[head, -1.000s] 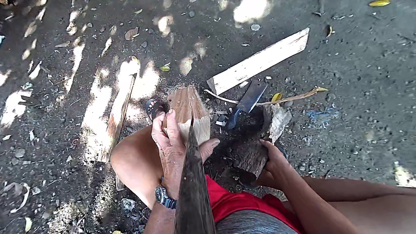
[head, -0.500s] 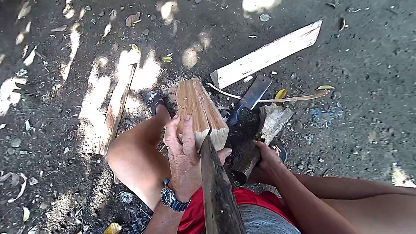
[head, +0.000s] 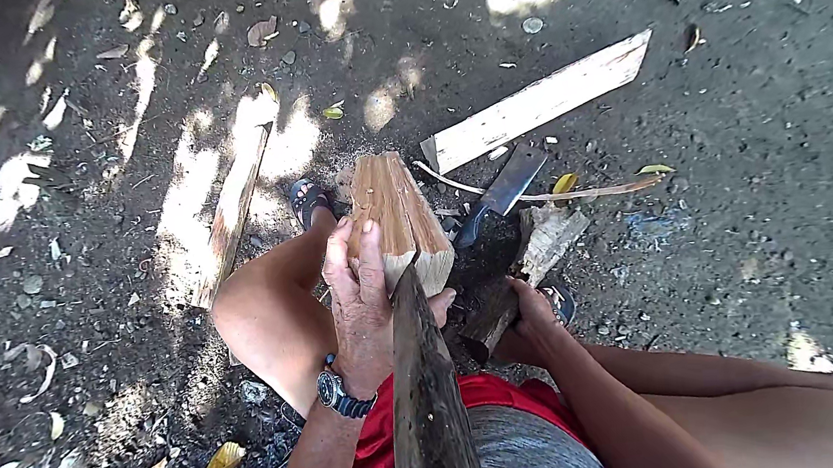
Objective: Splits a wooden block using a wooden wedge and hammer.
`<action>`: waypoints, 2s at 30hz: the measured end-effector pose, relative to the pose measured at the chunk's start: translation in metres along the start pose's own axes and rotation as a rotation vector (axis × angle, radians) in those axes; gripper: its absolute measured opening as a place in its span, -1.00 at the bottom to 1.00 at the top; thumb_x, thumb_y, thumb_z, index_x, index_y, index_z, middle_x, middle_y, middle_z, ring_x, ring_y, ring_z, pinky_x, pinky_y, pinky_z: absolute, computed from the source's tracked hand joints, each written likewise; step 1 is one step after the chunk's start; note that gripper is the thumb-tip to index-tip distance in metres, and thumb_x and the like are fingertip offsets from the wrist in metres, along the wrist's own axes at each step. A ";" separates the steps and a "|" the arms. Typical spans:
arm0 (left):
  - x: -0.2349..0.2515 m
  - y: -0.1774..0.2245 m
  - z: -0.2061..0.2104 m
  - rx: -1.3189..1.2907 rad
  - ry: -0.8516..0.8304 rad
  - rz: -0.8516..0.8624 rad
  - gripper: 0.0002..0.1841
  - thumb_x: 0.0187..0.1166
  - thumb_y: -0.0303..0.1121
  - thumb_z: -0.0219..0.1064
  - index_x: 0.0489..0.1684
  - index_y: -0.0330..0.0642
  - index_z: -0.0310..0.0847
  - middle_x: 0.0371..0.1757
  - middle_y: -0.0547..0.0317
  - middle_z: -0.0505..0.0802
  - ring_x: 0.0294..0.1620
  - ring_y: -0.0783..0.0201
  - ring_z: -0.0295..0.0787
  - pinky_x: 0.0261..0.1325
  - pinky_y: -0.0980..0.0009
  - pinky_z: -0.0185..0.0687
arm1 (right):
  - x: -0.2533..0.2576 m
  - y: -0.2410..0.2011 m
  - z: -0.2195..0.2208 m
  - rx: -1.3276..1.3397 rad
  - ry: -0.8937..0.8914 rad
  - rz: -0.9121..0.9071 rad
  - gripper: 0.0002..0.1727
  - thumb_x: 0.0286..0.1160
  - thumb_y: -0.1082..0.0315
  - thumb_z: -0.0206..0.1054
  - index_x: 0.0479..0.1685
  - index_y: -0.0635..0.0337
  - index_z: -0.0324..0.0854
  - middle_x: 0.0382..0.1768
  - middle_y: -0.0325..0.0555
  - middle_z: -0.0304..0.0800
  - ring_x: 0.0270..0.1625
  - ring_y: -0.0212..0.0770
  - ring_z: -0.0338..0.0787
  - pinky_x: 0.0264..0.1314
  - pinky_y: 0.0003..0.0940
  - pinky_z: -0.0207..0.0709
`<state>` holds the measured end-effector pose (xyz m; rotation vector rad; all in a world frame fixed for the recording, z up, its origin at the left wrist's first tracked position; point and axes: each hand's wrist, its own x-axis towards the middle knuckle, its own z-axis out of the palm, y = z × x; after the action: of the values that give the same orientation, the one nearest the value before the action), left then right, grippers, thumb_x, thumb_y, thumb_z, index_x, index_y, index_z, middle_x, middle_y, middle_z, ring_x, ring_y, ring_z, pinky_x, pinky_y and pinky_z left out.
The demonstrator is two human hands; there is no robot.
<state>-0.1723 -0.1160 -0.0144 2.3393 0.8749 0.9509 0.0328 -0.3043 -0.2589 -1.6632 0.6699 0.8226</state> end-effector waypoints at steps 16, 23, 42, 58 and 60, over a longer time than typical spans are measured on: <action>0.068 0.006 0.012 -0.148 0.016 -0.076 0.28 0.01 -0.08 0.79 0.91 -0.06 0.00 0.88 0.04 0.17 0.81 0.12 0.20 0.70 0.07 0.39 | -0.023 -0.039 -0.019 0.056 0.098 -0.146 -0.39 0.35 0.17 0.55 0.39 0.25 0.58 0.11 0.10 0.80 0.11 -0.04 0.82 0.14 0.02 0.71; 0.129 0.017 0.022 -0.154 0.016 -0.063 0.18 0.21 -0.20 0.70 0.90 -0.14 -0.11 0.79 -0.08 0.36 0.66 0.02 0.45 0.58 0.11 0.50 | -0.086 -0.076 -0.054 0.284 0.051 -0.296 -0.58 0.49 0.15 0.43 0.23 0.19 0.64 -0.13 -0.08 0.82 -0.14 -0.24 0.83 -0.08 -0.17 0.75; 0.149 0.010 0.095 -0.429 0.050 0.108 0.46 -0.04 -0.08 0.84 0.97 0.07 -0.33 0.88 0.00 0.18 0.78 0.08 0.29 0.68 -0.02 0.44 | -0.291 -0.179 -0.116 -0.065 -0.495 -1.505 0.07 0.39 -0.01 0.55 0.76 0.47 0.08 0.53 -0.18 0.63 0.48 -0.41 0.66 0.58 -0.44 0.57; 0.139 0.008 0.101 -0.305 0.109 0.080 0.39 0.05 0.08 0.77 0.95 -0.05 -0.25 0.88 -0.01 0.19 0.82 0.06 0.22 0.74 -0.04 0.33 | -0.311 -0.165 -0.136 0.143 -1.347 -0.637 -0.37 0.39 -0.07 0.47 0.34 0.16 0.60 0.14 0.25 0.73 -0.18 0.03 0.82 -0.20 -0.08 0.76; 0.143 0.006 0.100 -0.316 0.108 0.084 0.40 0.03 0.05 0.77 0.95 -0.02 -0.26 0.88 -0.02 0.18 0.81 0.02 0.24 0.72 -0.07 0.34 | -0.311 -0.156 -0.123 0.231 -1.467 -0.541 -0.36 0.35 -0.13 0.46 0.29 0.13 0.64 0.15 0.20 0.73 -0.22 -0.04 0.80 -0.23 -0.17 0.72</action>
<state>-0.0167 -0.0373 -0.0129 2.0827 0.6178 1.1672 -0.0095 -0.3836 0.0994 -0.6098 -0.6589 1.1987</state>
